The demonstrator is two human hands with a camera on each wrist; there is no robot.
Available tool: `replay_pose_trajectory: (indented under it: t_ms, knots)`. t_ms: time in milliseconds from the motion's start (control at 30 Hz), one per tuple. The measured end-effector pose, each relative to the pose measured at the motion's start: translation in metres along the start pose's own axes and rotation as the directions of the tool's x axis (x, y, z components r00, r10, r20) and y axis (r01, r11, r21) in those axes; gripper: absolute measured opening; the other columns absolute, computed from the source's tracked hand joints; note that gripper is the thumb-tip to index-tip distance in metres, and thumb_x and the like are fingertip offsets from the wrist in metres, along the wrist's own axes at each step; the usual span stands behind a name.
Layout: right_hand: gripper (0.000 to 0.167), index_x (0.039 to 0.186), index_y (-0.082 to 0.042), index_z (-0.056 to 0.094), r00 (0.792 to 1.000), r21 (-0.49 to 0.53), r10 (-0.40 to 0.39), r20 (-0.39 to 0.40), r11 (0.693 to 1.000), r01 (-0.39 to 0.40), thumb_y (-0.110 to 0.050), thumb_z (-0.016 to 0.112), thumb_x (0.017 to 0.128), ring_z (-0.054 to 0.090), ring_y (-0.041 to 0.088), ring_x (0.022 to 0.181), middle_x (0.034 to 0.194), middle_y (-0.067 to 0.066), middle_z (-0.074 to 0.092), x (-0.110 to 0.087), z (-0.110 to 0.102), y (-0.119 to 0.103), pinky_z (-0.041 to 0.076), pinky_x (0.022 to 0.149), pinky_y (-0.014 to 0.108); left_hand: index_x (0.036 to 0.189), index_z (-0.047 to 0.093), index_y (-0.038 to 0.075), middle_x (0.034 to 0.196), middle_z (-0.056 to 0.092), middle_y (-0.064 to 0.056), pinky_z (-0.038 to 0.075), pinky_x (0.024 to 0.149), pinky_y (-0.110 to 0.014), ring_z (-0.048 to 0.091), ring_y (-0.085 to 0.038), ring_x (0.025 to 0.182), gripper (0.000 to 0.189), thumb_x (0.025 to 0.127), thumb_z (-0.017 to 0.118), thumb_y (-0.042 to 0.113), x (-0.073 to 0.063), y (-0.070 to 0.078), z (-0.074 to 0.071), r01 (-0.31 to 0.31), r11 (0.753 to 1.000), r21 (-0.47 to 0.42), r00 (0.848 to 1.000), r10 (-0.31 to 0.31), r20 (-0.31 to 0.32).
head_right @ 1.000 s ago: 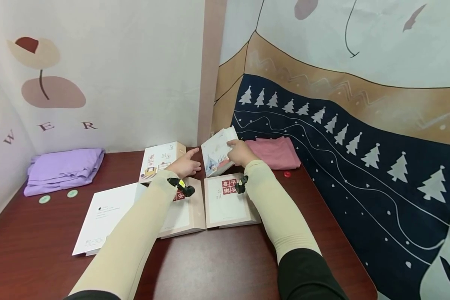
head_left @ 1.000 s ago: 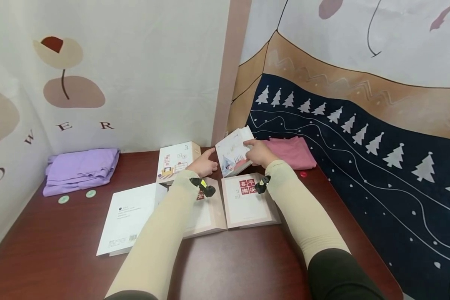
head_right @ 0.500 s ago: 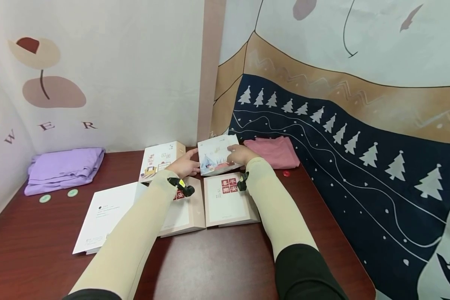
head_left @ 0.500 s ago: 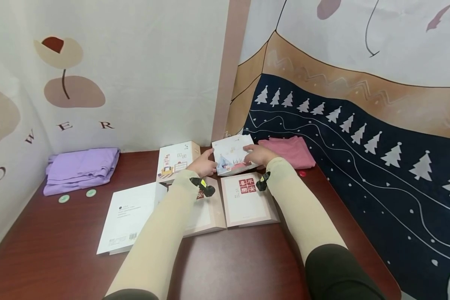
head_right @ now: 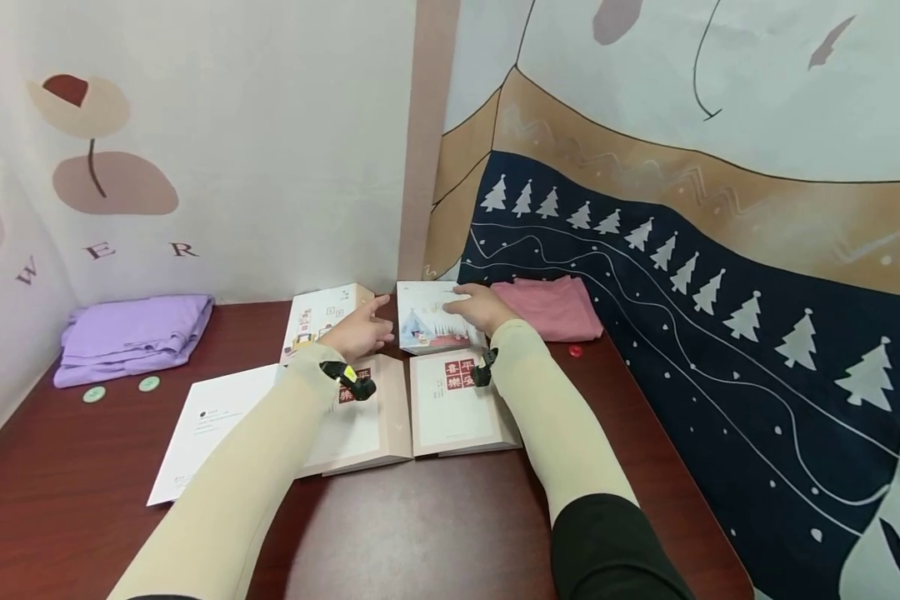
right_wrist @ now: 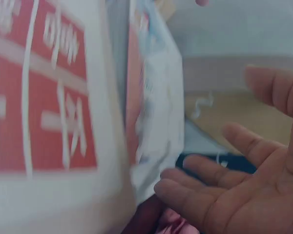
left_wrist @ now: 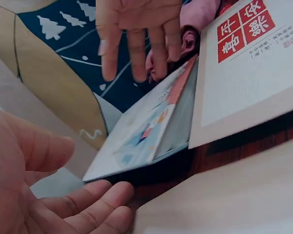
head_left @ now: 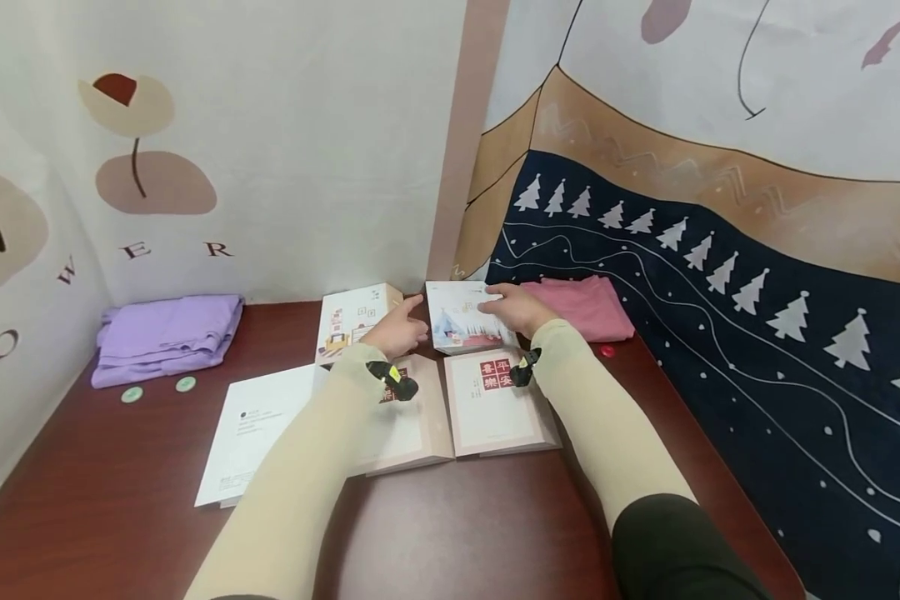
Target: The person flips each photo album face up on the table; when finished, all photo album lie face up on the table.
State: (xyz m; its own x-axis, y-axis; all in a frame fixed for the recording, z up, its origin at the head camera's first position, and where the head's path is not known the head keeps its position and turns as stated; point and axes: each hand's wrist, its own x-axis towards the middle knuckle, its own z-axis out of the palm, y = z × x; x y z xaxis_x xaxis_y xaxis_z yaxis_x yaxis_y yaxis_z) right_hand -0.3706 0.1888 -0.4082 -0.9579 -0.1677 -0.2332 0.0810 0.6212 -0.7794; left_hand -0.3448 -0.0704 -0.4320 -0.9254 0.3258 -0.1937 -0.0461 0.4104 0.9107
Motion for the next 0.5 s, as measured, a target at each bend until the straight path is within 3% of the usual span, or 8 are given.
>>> replay_pose_trajectory:
  t_ms: [100, 267, 433, 500]
  knots:
    - [0.065, 0.159, -0.012, 0.047, 0.999, 0.038, -0.052, 0.011, 0.998, 0.052, -0.036, 0.068, 0.103, 0.045, 0.035, 0.147, 0.163, 0.019, 0.044, -0.003, 0.010, -0.011, 0.039, 0.121, 0.052, 0.170, 0.013, 0.012, 0.149, 0.051, -0.027, 0.053, 0.097, -0.036, 0.058, -0.039, 0.133, 0.073, 0.106, 0.048, 0.007, -0.012, 0.000, -0.014, -0.033, 0.998, 0.046, 0.999, 0.034, -0.011]
    - [0.066, 0.159, -0.015, 0.048, 0.995, 0.034, -0.087, 0.041, 0.996, 0.085, -0.042, 0.068, 0.102, 0.047, 0.036, 0.146, 0.161, 0.020, 0.046, -0.009, 0.029, -0.032, 0.043, 0.119, 0.052, 0.170, 0.016, 0.011, 0.153, 0.051, -0.029, 0.051, 0.100, -0.041, 0.058, -0.041, 0.133, 0.069, 0.107, 0.046, 0.011, -0.024, -0.007, -0.037, -0.068, 0.993, 0.096, 0.993, 0.077, -0.094]
    - [0.068, 0.160, -0.018, 0.046, 0.991, 0.074, -0.107, 0.086, 0.992, 0.101, -0.044, 0.070, 0.101, 0.049, 0.037, 0.145, 0.163, 0.018, 0.044, -0.014, 0.051, -0.049, 0.048, 0.113, 0.058, 0.169, 0.018, 0.012, 0.155, 0.049, -0.028, 0.049, 0.104, -0.044, 0.055, -0.041, 0.136, 0.065, 0.111, 0.046, 0.017, -0.036, -0.018, -0.059, -0.037, 0.993, 0.108, 0.983, 0.056, -0.177]
    - [0.069, 0.160, -0.017, 0.046, 0.987, 0.074, -0.123, 0.100, 0.990, 0.116, -0.044, 0.070, 0.101, 0.049, 0.037, 0.145, 0.163, 0.018, 0.044, -0.013, 0.061, -0.054, 0.048, 0.113, 0.059, 0.170, 0.016, 0.015, 0.158, 0.046, -0.026, 0.051, 0.098, -0.044, 0.055, -0.041, 0.136, 0.065, 0.112, 0.045, 0.019, -0.042, -0.022, -0.068, -0.001, 0.995, 0.104, 0.979, 0.021, -0.201]
